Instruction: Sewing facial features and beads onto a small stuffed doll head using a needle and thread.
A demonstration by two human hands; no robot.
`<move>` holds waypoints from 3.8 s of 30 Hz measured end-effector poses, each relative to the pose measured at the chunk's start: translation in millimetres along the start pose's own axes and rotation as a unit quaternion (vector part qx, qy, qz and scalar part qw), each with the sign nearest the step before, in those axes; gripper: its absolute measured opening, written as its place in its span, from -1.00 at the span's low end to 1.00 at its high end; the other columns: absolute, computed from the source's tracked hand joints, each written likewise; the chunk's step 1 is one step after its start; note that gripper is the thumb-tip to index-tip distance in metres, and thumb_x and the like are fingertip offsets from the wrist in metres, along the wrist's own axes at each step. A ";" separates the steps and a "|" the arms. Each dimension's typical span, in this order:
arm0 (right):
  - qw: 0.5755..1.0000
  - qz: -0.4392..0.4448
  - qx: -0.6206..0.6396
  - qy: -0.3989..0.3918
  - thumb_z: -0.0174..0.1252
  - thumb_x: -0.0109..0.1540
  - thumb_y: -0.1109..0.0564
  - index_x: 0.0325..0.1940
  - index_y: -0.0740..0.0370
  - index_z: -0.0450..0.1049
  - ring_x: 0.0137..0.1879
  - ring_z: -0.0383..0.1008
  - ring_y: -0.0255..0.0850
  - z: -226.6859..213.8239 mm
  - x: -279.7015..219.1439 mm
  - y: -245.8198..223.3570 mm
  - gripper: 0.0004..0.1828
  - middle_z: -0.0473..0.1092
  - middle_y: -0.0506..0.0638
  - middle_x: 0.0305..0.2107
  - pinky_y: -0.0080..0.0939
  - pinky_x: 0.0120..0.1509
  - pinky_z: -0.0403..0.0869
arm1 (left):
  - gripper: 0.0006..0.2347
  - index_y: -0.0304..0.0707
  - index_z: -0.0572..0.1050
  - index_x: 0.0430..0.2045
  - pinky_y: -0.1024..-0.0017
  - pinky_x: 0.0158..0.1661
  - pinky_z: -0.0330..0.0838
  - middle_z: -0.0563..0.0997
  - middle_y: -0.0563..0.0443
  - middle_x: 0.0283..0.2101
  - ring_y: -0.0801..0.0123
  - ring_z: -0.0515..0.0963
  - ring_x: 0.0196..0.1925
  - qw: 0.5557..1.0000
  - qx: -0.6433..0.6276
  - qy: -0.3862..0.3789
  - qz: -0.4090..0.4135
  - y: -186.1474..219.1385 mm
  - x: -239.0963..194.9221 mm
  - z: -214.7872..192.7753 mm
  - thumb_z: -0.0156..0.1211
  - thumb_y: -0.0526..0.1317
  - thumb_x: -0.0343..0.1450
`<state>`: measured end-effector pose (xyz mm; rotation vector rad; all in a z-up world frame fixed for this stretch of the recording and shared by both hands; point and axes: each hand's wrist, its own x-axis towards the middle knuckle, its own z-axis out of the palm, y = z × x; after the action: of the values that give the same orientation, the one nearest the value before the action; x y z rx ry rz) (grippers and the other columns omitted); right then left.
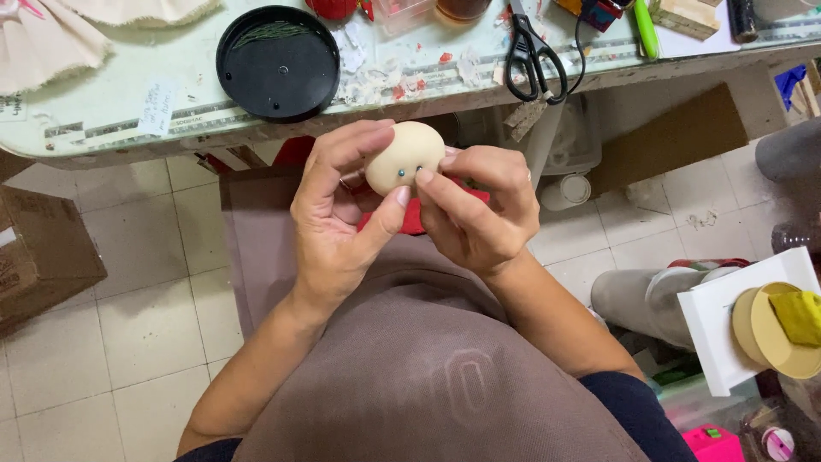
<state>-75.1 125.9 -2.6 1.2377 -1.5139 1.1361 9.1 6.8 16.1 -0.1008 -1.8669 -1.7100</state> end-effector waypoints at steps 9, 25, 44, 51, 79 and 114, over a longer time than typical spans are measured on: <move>0.988 0.124 0.044 0.075 -0.07 0.16 0.09 -0.20 0.34 0.28 -0.21 0.22 -0.13 -9.7 16.5 -4.3 -0.74 0.30 0.10 -0.37 -0.20 -0.10 0.26 | -0.74 -0.21 0.34 -0.07 0.63 -0.08 0.42 0.32 -0.06 0.04 0.38 0.37 0.08 1.000 0.003 -0.001 -0.029 2.6 -0.7 -3.4 0.07 -0.35 0.35; 0.997 0.035 -0.002 -0.067 0.18 0.11 0.32 -0.25 0.30 0.40 -0.30 0.43 -0.08 -3.6 7.4 -18.9 -0.85 0.31 0.10 -0.38 -0.18 -0.16 0.51 | -0.48 -0.28 -0.11 0.21 0.26 0.29 0.21 0.07 -0.25 0.30 0.12 0.30 0.24 0.967 -0.236 -0.044 -0.086 13.5 -6.2 7.9 -0.08 -0.17 0.40; 0.995 0.070 0.048 -0.055 0.07 0.14 0.33 -0.35 0.37 0.31 -0.33 0.48 -0.06 -13.7 16.4 -29.2 -0.93 0.39 0.16 -0.44 -0.24 -0.24 0.51 | -0.72 -0.33 0.11 -0.08 0.46 0.10 0.37 0.29 -0.35 0.11 0.16 0.37 0.14 0.997 -0.074 0.034 0.007 13.4 -1.8 10.5 -0.01 -0.31 0.40; 0.914 0.244 0.299 0.124 -0.13 0.19 0.29 -0.37 0.28 0.14 -0.48 0.38 -0.12 -3.8 9.5 -26.5 -0.94 0.26 0.15 -0.54 -0.25 -0.38 0.53 | -0.68 -0.25 0.17 -0.06 0.16 0.01 0.58 0.15 -0.13 0.00 -0.21 0.45 0.06 0.942 0.164 0.038 0.292 -16.6 -9.6 -8.5 0.14 -0.34 0.39; 0.863 0.235 0.445 -0.048 0.12 0.11 0.19 -0.44 0.49 0.37 -0.39 0.23 -0.17 -3.3 -5.9 11.7 -0.78 0.27 0.21 -0.52 -0.25 -0.28 0.32 | -0.90 -0.50 0.54 -0.50 0.28 -0.33 0.61 0.52 -0.22 -0.37 -0.02 0.61 -0.37 0.826 0.179 0.106 0.524 2.0 17.1 -5.2 0.27 -0.41 0.21; 0.807 0.324 0.493 -0.015 0.14 0.11 0.13 -0.42 0.48 0.32 -0.35 0.27 -0.21 2.0 -18.9 14.6 -0.71 0.26 0.18 -0.51 -0.31 -0.22 0.30 | -0.92 -0.48 0.54 -0.48 0.33 -0.27 0.59 0.55 -0.23 -0.34 0.05 0.61 -0.32 0.839 0.196 0.073 0.503 10.0 16.5 -11.3 0.19 -0.38 0.26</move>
<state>-86.8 129.3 -23.2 1.3701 -1.4083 2.5952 4.2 -7.5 32.6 -0.6402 -1.5443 -0.5815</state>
